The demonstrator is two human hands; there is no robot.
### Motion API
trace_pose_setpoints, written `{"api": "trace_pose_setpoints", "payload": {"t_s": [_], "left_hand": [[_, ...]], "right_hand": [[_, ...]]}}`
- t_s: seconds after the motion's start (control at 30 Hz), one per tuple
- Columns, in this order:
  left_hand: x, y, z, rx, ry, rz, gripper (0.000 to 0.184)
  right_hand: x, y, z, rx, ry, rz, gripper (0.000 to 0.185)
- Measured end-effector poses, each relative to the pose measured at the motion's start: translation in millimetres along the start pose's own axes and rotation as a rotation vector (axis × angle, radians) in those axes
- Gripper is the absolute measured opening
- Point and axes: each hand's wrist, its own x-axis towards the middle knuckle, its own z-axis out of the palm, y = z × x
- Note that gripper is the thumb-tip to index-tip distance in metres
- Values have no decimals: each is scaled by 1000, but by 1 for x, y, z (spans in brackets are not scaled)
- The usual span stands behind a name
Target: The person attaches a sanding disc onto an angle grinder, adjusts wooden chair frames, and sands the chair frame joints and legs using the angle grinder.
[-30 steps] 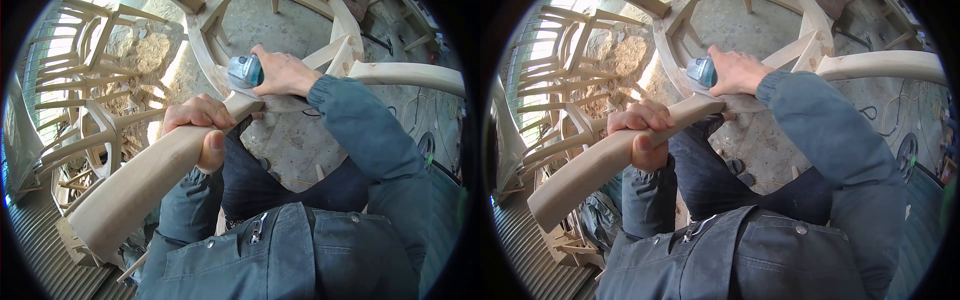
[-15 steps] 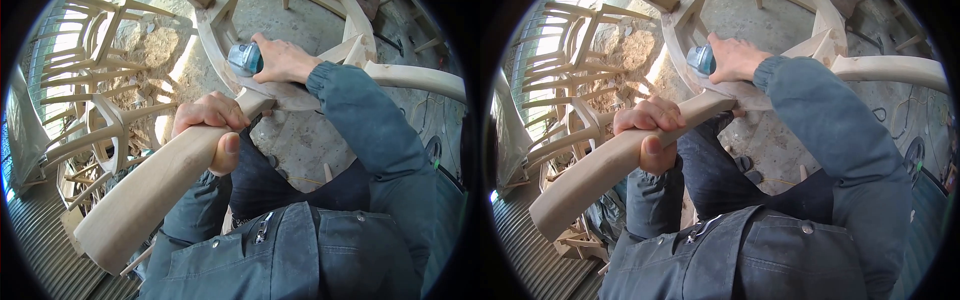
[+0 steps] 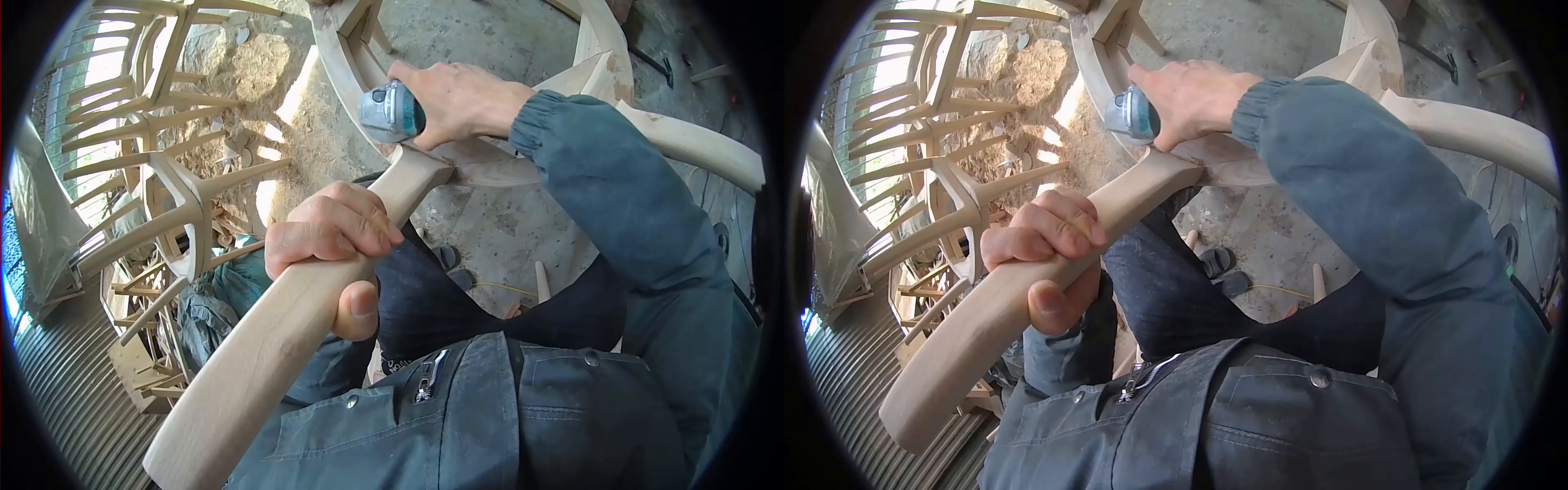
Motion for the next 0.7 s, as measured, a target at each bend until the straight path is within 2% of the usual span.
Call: {"api": "trace_pose_setpoints", "payload": {"t_s": [0.23,0.3,0.43,0.63,0.7], "left_hand": [[1,-1,6,27,71,-1,41],[1,-1,3,33,36,18,41],[3,0,-2,41,-23,15,42],[1,-4,1,17,11,61,40],[0,-4,0,1,-7,52,39]], "right_hand": [[25,1,2,30,50,61,73],[29,-2,4,5,-33,-37,71],[19,-11,8,-8,-65,-35,71],[-8,-1,3,-3,-7,22,72],[-28,2,-3,28,-4,101,74]]}}
